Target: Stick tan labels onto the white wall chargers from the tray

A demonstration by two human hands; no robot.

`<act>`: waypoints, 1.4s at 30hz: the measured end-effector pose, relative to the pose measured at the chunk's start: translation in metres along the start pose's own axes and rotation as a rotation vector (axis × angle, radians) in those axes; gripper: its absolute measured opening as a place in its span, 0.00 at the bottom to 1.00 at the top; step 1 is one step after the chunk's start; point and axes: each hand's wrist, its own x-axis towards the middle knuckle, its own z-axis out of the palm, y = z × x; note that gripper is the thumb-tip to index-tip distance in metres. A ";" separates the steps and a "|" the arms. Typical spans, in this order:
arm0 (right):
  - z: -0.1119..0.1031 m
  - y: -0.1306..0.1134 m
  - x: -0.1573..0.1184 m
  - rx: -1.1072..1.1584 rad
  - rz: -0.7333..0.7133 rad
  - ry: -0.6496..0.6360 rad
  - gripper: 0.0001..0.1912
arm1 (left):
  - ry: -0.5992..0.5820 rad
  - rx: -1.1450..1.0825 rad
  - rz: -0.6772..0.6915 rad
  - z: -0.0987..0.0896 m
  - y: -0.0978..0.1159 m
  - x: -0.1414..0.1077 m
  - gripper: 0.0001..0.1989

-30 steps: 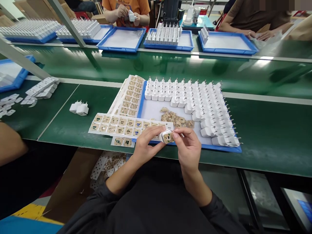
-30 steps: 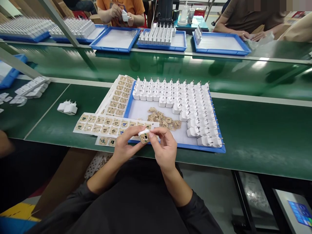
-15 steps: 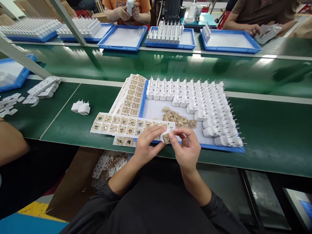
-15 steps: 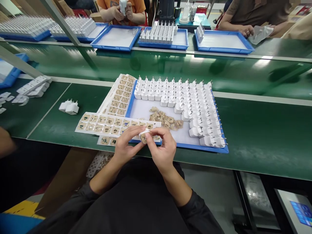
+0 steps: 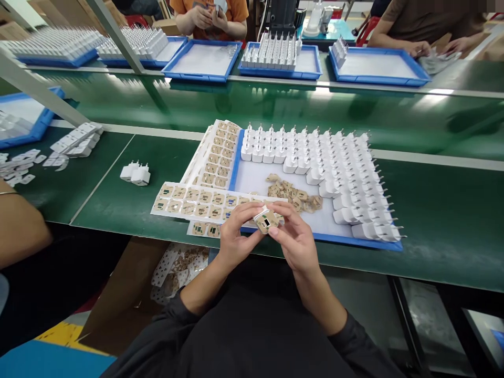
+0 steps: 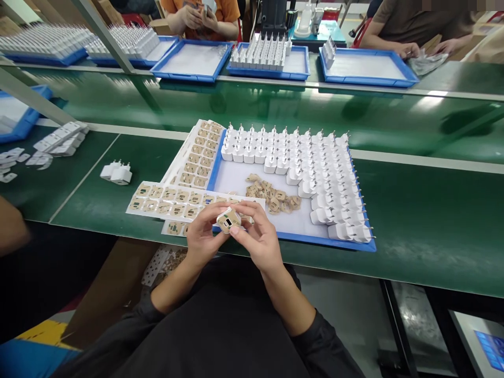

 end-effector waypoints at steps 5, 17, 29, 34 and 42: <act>0.009 0.005 0.002 0.108 -0.010 0.098 0.10 | 0.040 0.206 0.205 0.002 0.001 0.007 0.20; 0.021 -0.006 0.006 0.192 0.067 0.189 0.05 | 0.099 0.317 0.355 0.005 -0.004 0.006 0.21; -0.012 -0.017 0.017 -0.338 -0.210 -0.052 0.05 | 0.019 0.174 0.213 0.001 0.004 0.003 0.19; -0.013 -0.015 0.013 -0.591 -0.654 -0.024 0.10 | -0.030 0.179 0.003 -0.003 0.014 0.005 0.18; -0.055 0.013 0.032 -0.689 -0.235 0.321 0.10 | 0.015 0.157 -0.100 -0.016 0.007 0.009 0.18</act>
